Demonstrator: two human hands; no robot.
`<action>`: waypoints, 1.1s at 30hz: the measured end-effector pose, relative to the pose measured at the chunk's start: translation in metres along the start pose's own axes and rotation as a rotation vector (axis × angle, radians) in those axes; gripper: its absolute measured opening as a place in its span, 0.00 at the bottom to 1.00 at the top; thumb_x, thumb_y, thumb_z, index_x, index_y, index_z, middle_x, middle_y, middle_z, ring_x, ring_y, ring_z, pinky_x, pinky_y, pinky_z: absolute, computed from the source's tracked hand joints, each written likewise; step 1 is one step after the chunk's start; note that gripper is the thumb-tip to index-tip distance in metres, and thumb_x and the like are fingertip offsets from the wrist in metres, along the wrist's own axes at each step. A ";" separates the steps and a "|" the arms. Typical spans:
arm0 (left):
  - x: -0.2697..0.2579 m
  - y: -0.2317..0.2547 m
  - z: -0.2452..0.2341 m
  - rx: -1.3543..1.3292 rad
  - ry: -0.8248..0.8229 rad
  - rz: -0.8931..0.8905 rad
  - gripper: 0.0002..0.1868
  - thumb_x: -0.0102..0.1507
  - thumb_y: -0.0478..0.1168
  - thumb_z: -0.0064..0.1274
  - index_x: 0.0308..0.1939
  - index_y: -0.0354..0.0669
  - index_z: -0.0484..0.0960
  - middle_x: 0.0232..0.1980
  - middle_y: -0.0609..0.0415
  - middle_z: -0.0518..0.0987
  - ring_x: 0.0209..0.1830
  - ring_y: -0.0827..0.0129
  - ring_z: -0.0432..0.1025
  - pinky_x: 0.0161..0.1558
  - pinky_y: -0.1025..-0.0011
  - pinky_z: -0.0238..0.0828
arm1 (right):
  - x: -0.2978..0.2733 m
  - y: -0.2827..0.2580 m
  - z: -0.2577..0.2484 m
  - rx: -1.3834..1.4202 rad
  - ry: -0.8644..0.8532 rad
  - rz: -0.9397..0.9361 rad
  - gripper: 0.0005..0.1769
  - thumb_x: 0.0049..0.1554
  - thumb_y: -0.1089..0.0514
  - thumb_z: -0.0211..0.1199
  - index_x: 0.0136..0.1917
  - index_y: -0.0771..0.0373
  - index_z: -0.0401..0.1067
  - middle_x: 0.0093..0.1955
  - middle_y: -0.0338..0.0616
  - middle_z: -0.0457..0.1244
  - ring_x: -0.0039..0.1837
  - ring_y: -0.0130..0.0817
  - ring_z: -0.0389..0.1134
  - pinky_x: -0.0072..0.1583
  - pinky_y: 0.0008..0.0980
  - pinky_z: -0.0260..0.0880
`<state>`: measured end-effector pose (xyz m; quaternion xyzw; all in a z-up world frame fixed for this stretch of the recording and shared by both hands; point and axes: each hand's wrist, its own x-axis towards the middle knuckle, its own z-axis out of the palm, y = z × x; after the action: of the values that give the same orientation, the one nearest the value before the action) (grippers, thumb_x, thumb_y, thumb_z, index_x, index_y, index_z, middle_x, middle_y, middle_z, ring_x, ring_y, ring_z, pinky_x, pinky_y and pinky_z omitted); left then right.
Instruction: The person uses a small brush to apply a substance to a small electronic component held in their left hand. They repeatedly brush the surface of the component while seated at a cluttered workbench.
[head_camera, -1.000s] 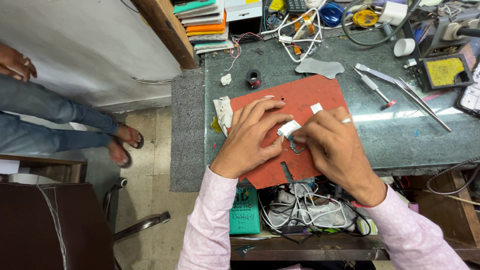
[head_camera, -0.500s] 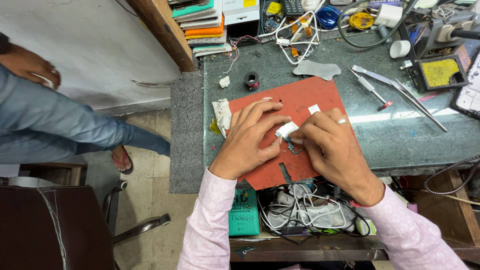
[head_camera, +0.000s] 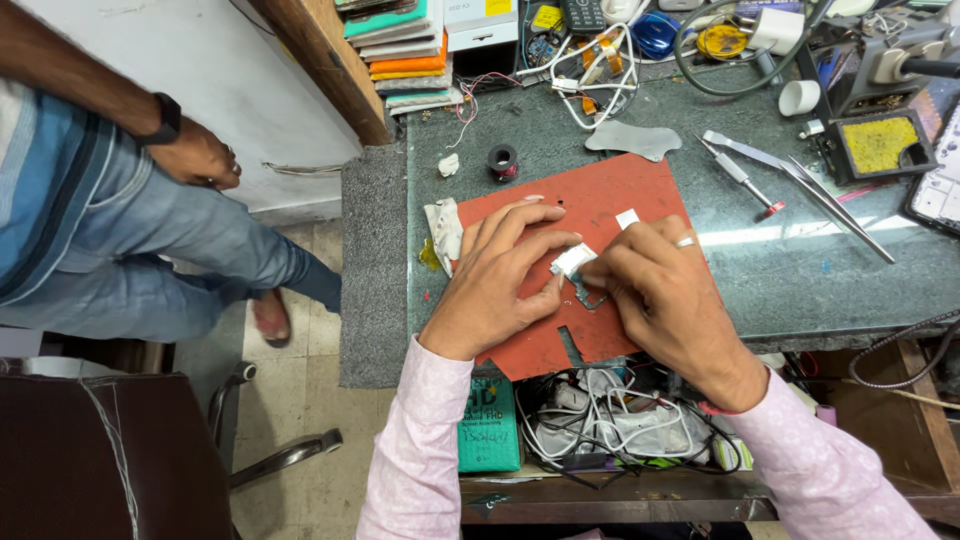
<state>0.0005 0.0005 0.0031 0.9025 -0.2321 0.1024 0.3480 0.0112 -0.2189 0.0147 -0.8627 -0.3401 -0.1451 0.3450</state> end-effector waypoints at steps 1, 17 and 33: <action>0.000 0.000 0.000 0.000 -0.002 -0.005 0.24 0.56 0.41 0.62 0.58 0.51 0.81 0.69 0.55 0.71 0.74 0.59 0.61 0.69 0.59 0.53 | -0.001 0.000 0.000 -0.026 0.033 0.009 0.10 0.49 0.70 0.65 0.44 0.59 0.77 0.42 0.41 0.62 0.48 0.44 0.59 0.54 0.41 0.57; -0.001 -0.002 0.002 0.008 0.007 -0.001 0.25 0.56 0.41 0.62 0.58 0.52 0.81 0.69 0.55 0.71 0.74 0.59 0.61 0.70 0.59 0.53 | -0.002 -0.001 0.001 -0.067 0.058 0.034 0.11 0.50 0.71 0.64 0.45 0.59 0.77 0.43 0.41 0.62 0.49 0.45 0.60 0.54 0.41 0.57; -0.001 -0.001 0.002 0.005 0.011 -0.004 0.24 0.57 0.41 0.62 0.58 0.52 0.81 0.69 0.56 0.71 0.75 0.60 0.61 0.70 0.60 0.53 | -0.003 -0.003 0.001 -0.103 0.099 0.020 0.10 0.50 0.71 0.64 0.45 0.60 0.76 0.44 0.40 0.63 0.51 0.45 0.60 0.57 0.41 0.59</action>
<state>0.0004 0.0004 0.0006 0.9032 -0.2282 0.1073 0.3474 0.0072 -0.2181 0.0140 -0.8744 -0.3062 -0.2015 0.3178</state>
